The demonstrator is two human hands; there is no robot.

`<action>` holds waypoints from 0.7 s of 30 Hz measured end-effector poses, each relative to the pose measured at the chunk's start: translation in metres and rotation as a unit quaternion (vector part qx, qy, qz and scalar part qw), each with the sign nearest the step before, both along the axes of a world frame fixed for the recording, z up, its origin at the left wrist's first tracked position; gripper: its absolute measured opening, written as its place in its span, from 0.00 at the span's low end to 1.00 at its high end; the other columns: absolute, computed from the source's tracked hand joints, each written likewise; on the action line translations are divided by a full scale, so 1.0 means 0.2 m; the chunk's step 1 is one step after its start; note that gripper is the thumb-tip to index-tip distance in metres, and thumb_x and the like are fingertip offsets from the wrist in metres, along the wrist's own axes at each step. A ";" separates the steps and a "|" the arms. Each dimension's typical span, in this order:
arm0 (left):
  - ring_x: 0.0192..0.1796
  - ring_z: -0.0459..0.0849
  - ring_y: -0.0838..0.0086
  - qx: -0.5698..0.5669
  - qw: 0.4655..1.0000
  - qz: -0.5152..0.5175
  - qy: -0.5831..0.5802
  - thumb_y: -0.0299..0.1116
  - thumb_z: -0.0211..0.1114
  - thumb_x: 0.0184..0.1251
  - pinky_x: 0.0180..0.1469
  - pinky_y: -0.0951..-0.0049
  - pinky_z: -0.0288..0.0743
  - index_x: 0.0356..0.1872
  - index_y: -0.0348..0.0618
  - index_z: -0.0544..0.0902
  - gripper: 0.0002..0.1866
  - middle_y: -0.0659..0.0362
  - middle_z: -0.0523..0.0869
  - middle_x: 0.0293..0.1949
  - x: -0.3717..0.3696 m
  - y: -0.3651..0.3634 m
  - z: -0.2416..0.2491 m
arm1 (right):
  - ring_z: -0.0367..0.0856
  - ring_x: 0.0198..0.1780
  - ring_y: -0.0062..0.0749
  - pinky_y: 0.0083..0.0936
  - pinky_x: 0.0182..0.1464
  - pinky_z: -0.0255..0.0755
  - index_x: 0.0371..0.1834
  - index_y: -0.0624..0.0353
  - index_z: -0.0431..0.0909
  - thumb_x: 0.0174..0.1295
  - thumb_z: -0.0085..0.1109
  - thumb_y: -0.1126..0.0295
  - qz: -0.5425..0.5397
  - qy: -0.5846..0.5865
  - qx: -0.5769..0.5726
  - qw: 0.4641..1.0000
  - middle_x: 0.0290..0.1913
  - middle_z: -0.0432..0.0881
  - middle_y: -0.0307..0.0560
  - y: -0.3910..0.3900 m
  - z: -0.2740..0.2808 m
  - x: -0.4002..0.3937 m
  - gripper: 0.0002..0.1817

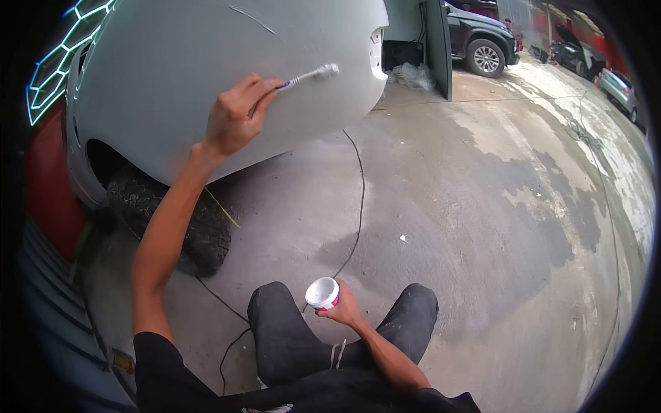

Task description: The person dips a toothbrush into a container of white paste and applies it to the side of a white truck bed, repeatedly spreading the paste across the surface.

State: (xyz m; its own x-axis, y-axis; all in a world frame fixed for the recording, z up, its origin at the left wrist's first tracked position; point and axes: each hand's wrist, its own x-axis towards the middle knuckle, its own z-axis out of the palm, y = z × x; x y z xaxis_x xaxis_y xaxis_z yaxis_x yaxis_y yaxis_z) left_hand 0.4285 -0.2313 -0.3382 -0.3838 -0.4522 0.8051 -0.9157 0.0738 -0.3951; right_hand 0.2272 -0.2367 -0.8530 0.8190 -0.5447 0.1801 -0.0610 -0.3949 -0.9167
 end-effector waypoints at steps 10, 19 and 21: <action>0.29 0.86 0.71 -0.232 0.941 -0.027 0.246 0.23 0.69 0.76 0.32 0.69 0.79 0.53 0.41 0.91 0.09 0.55 0.89 0.35 0.23 0.15 0.30 | 0.84 0.66 0.51 0.42 0.70 0.78 0.72 0.67 0.71 0.36 0.92 0.55 0.021 -0.043 0.028 0.998 0.64 0.83 0.60 0.00 -0.03 0.03 0.58; 0.30 0.86 0.80 -0.258 0.935 -0.037 0.240 0.22 0.66 0.79 0.27 0.75 0.74 0.56 0.36 0.89 0.10 0.56 0.89 0.34 0.27 0.22 0.24 | 0.86 0.64 0.42 0.40 0.67 0.81 0.72 0.64 0.65 0.35 0.96 0.61 0.028 -0.067 0.040 0.997 0.62 0.83 0.54 -0.01 -0.09 0.04 0.60; 0.30 0.86 0.79 -0.253 0.939 -0.026 0.233 0.21 0.66 0.78 0.26 0.75 0.74 0.56 0.35 0.88 0.11 0.55 0.89 0.35 0.33 0.19 0.21 | 0.86 0.63 0.43 0.40 0.67 0.81 0.72 0.65 0.66 0.34 0.95 0.63 0.037 -0.084 0.073 0.993 0.61 0.83 0.54 0.00 -0.07 0.04 0.60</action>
State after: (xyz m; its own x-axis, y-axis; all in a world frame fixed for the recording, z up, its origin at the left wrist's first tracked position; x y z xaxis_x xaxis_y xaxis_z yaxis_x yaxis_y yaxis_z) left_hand 0.4944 -0.1937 -0.2955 0.0517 0.0427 0.9978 -0.9982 0.0334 0.0503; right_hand 0.2343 -0.2377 -0.8666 0.8224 -0.5152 0.2414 0.1219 -0.2549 -0.9592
